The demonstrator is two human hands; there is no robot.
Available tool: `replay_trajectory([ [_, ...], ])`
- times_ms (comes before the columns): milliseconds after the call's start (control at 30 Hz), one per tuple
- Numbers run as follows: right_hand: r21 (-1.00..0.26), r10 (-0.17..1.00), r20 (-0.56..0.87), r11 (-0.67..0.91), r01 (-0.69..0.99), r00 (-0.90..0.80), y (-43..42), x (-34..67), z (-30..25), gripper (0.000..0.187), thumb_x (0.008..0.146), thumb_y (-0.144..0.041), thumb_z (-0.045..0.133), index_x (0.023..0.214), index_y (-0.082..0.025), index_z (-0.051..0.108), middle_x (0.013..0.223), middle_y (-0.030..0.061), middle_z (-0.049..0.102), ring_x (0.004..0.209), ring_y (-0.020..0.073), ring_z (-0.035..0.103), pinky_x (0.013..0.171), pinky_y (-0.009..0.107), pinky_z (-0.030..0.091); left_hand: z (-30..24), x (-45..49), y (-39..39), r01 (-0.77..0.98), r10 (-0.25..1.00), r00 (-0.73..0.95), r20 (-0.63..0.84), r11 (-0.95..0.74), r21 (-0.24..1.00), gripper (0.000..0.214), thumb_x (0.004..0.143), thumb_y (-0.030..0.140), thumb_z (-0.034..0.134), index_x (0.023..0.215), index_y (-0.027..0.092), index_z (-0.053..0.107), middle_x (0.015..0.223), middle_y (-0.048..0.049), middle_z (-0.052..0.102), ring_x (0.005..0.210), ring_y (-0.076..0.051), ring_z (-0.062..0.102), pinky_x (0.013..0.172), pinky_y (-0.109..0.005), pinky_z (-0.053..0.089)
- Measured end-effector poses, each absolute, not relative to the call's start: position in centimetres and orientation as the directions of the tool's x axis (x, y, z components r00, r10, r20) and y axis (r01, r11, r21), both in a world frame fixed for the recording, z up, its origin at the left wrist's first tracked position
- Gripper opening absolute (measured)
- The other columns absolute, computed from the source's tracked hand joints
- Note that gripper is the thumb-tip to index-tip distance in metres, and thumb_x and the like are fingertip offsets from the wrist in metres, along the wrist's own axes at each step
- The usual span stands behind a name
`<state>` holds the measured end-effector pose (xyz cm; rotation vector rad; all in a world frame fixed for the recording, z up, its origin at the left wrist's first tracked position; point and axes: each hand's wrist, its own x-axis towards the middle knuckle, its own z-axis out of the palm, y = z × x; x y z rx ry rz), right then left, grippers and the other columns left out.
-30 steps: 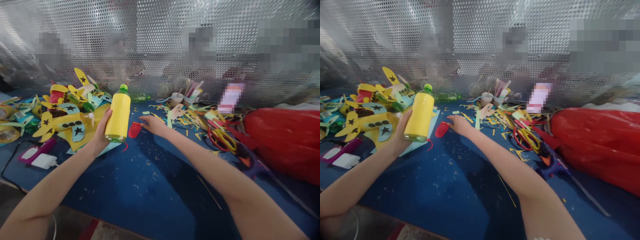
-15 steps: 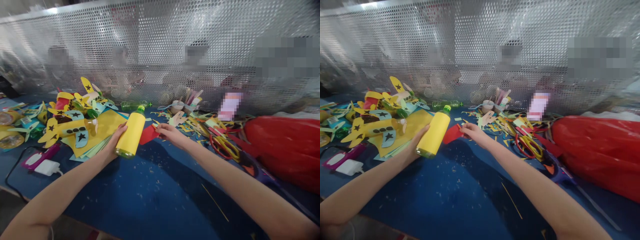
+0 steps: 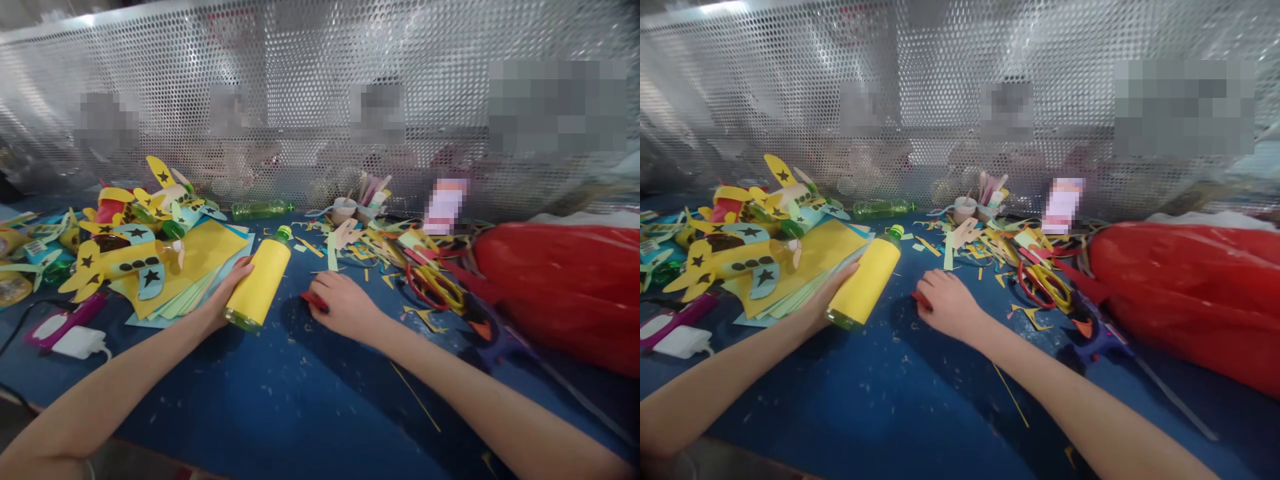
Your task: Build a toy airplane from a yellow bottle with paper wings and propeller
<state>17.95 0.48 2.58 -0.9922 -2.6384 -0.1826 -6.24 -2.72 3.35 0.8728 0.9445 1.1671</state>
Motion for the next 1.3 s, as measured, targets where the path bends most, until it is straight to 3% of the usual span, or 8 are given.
replay_trajectory([
  [233, -0.421, 0.645, 0.180, 0.733, 0.535, -0.743, 1.2, 18.4, 1.6, 0.019, 0.093, -0.029, 0.046, 0.099, -0.020, 0.061, 0.106, 0.0099, 0.067, 0.099, 0.0226, 0.061, 0.088, 0.040, 0.048, 2.6, -6.5, -2.6, -0.347, 0.980, 0.139, -0.143, 0.183, 0.920, 0.048, 0.078, 0.039, 0.069, 0.121, 0.024, 0.055, 0.098, -0.0056, 0.068, 0.075, -0.018, 0.066, 0.065, -0.027, 0.055],
  [367, -0.403, 0.640, 0.203, 0.744, 0.532, -0.741, 2.4, 19.1, 0.9, 0.026, 0.090, -0.025, 0.051, 0.114, -0.022, 0.061, 0.115, 0.0113, 0.063, 0.109, 0.0258, 0.057, 0.095, 0.046, 0.045, 2.9, -6.3, -2.9, -0.339, 0.978, 0.150, -0.145, 0.189, 0.922, 0.050, 0.076, 0.039, 0.070, 0.121, 0.024, 0.055, 0.103, -0.0061, 0.067, 0.076, -0.018, 0.066, 0.066, -0.029, 0.054],
  [467, -0.379, 0.596, 0.225, 0.782, 0.494, -0.771, 2.7, 19.2, 0.7, 0.020, 0.091, -0.027, 0.050, 0.103, -0.022, 0.066, 0.106, 0.0107, 0.064, 0.105, 0.0246, 0.057, 0.094, 0.044, 0.046, 3.0, -6.2, -3.0, -0.329, 0.976, 0.166, -0.139, 0.188, 0.925, 0.049, 0.076, 0.040, 0.070, 0.120, 0.024, 0.056, 0.107, -0.0065, 0.066, 0.077, -0.020, 0.066, 0.067, -0.030, 0.054],
  [567, -0.462, 0.607, 0.213, 0.753, 0.468, -0.765, 2.7, 19.3, 1.1, 0.011, 0.085, -0.024, 0.057, 0.091, -0.020, 0.066, 0.098, 0.0092, 0.063, 0.099, 0.0231, 0.057, 0.092, 0.042, 0.046, 2.8, -6.3, -2.9, -0.321, 0.978, 0.152, -0.144, 0.187, 0.929, 0.050, 0.075, 0.040, 0.071, 0.120, 0.024, 0.056, 0.107, -0.0060, 0.066, 0.078, -0.019, 0.065, 0.067, -0.030, 0.053],
  [700, -0.720, 0.701, 0.092, 0.538, 0.439, -0.708, 2.9, 19.5, 1.8, 0.009, 0.079, -0.027, 0.063, 0.082, -0.019, 0.060, 0.085, 0.0046, 0.064, 0.081, 0.0181, 0.059, 0.077, 0.035, 0.048, 2.4, -6.5, -2.6, -0.307, 0.977, 0.166, -0.134, 0.181, 0.935, 0.053, 0.076, 0.040, 0.070, 0.124, 0.024, 0.054, 0.112, -0.0079, 0.065, 0.079, -0.019, 0.066, 0.066, -0.029, 0.054],
  [833, -0.957, 0.816, -0.098, 0.079, 0.278, -0.569, 3.2, 19.6, 1.9, 0.026, 0.071, -0.034, 0.072, 0.086, -0.020, 0.058, 0.075, -0.0001, 0.064, 0.065, 0.0130, 0.058, 0.060, 0.026, 0.044, 2.0, -6.6, -2.4, -0.302, 0.973, 0.188, -0.131, 0.184, 0.935, 0.060, 0.075, 0.040, 0.071, 0.130, 0.025, 0.052, 0.120, -0.0095, 0.064, 0.085, -0.022, 0.067, 0.071, -0.030, 0.055],
  [1000, -0.942, 0.795, -0.315, -0.329, 0.068, -0.519, 2.8, 19.3, 1.7, 0.027, 0.063, -0.028, 0.081, 0.079, -0.018, 0.061, 0.074, 0.0000, 0.065, 0.063, 0.0110, 0.059, 0.059, 0.024, 0.045, 1.8, -6.4, -2.6, -0.251, 0.969, 0.227, -0.100, 0.157, 0.955, 0.066, 0.070, 0.039, 0.075, 0.131, 0.026, 0.053, 0.130, -0.0095, 0.060, 0.095, -0.026, 0.067, 0.075, -0.031, 0.055],
  [1300, -0.911, 0.773, -0.352, -0.412, 0.004, -0.527, 2.1, 18.9, 1.8, 0.013, 0.078, -0.029, 0.069, 0.081, -0.018, 0.062, 0.077, 0.0023, 0.068, 0.063, 0.0110, 0.062, 0.061, 0.024, 0.050, 2.2, -5.9, -2.8, -0.189, 0.974, 0.223, -0.049, 0.092, 0.978, 0.059, 0.072, 0.034, 0.075, 0.127, 0.026, 0.056, 0.135, -0.0100, 0.054, 0.100, -0.025, 0.064, 0.073, -0.029, 0.055],
])
